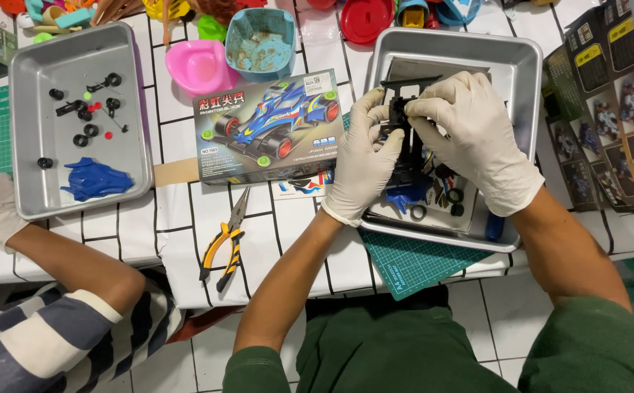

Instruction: Assembling a miniature toy car by installing the motor, gears, and body components into the chassis.

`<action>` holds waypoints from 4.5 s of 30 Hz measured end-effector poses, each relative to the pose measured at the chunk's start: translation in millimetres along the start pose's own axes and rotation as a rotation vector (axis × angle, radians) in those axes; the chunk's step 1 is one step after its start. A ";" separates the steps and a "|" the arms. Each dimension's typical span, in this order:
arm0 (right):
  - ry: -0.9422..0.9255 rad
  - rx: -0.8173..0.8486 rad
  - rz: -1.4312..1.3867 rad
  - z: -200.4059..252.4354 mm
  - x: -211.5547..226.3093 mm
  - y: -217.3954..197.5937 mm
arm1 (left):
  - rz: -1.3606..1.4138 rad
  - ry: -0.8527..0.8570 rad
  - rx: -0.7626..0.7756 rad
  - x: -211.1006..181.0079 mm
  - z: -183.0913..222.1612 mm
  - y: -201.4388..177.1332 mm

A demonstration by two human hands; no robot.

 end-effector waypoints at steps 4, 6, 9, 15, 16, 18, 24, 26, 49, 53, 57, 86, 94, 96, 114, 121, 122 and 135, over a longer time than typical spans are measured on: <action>-0.005 0.008 -0.028 1.7 -0.6 4.8 | -0.035 0.008 -0.011 -1.0 -1.4 -0.9; 0.030 0.044 -0.041 9.2 -8.0 16.6 | -0.077 0.033 0.010 -5.1 -1.0 1.5; 0.048 0.070 -0.079 12.1 -10.7 23.4 | -0.107 0.033 0.043 -3.0 -2.0 4.2; 0.113 0.129 -0.247 13.5 -15.1 31.3 | -0.216 0.035 0.035 3.2 -4.3 2.9; 0.114 0.129 -0.248 15.0 -15.2 32.3 | -0.217 0.035 0.035 3.6 -4.2 2.8; 0.161 0.170 -0.166 20.1 -20.3 37.1 | -0.228 0.062 0.034 1.5 -3.7 3.2; 0.117 0.084 -0.138 12.5 -13.0 23.0 | -0.249 0.038 0.014 -1.9 -2.8 1.4; 0.143 0.095 -0.130 13.4 -13.8 22.9 | -0.246 0.029 0.008 -3.9 -2.4 1.2; 0.176 0.160 -0.070 15.7 -13.8 28.3 | -0.087 -0.022 -0.015 3.6 -7.9 -5.5; 0.204 0.203 -0.086 15.0 -16.7 29.1 | -0.118 -0.006 -0.027 2.3 -7.8 -6.5; 0.326 0.309 -0.190 16.6 -24.0 35.7 | -0.120 -0.005 -0.034 4.0 -8.4 -8.1; 0.381 0.743 -0.053 42.7 -50.0 66.0 | 0.069 0.045 -0.168 13.3 -16.8 -31.4; 0.344 0.684 0.077 47.8 -68.0 69.2 | -0.004 0.088 -0.201 2.9 -11.7 -30.4; 0.347 0.712 0.097 48.9 -69.0 72.6 | -0.037 0.073 -0.199 -0.8 -10.0 -29.6; 0.442 0.612 0.183 53.6 -91.1 64.8 | 0.030 0.100 -0.239 -3.6 -9.8 -35.9; 0.411 0.778 0.052 62.3 -73.7 51.6 | 0.000 0.059 -0.342 -14.5 -4.3 -47.8; 0.468 0.842 0.010 61.7 -68.7 46.5 | -0.032 0.083 -0.336 -17.5 -4.2 -47.1; 0.491 0.925 -0.060 63.9 -53.0 35.9 | -0.092 0.071 -0.315 -26.5 1.6 -45.6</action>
Point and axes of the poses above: each hand's wrist, its own z-axis away from the middle knuckle, its own y-axis out of the palm, x = y × z, the point moved 10 cm from there along -z, towards the middle knuckle, and after that the axes turned 8 degrees about -y, right-handed, at the moved point
